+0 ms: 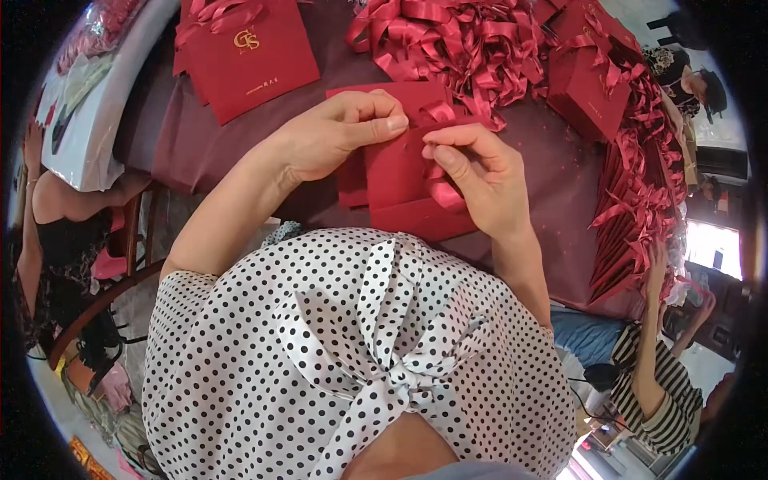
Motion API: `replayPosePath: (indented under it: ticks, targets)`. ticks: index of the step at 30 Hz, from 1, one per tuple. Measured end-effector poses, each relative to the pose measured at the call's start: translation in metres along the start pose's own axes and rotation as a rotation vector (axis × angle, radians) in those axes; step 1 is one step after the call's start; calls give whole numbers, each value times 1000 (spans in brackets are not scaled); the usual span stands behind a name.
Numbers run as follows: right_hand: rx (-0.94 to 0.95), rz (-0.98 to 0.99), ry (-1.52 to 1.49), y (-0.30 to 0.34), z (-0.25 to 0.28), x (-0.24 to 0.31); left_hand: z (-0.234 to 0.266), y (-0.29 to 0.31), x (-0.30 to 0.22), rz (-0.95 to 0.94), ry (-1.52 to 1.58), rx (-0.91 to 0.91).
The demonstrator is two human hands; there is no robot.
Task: The person threads decorative ribbons into small red gift bags by hand at an assembly table.
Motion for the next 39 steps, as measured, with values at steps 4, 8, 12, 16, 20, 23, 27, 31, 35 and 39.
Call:
replayPosePath:
  ticks: [4, 8, 12, 16, 20, 23, 27, 31, 35, 39]
  targets:
    - [-47, 56, 42, 2, 2, 8, 3, 0, 5, 5, 35, 17]
    - [-73, -163, 0, 6, -5, 2, 4, 0, 8, -31, -32, 25]
    - [-64, -136, 218, 4, -6, 2, 2, 0, 7, -52, -63, 3]
    - [-69, -65, 455, 1, -10, 15, 3, 2, 5, -93, -126, -33]
    - [-76, -1, 577, 1, -14, 25, 0, 7, -3, -151, -282, -65]
    - [-85, -53, 645, 3, -14, 27, -3, 11, -11, -176, -401, -65]
    - [-112, 128, 776, 2, -25, 44, -3, 11, -11, -133, -457, -68]
    - [-136, 161, 797, 4, -29, 48, -5, 10, -10, -225, -391, -102]
    - [-145, 108, 737, 3, -20, 37, 2, 11, -3, -165, -298, -111]
    - [-139, 218, 751, 6, -27, 41, 1, 8, 11, -39, -126, -82]
Point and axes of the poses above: each hand's wrist, its own y-axis away from the middle knuckle, its own z-axis out of the back of the hand, x = y × z, the point moved 8 cm from there along -y, towards the middle knuckle, and after that the axes turned 9 degrees about x, right-handed, at the moved point
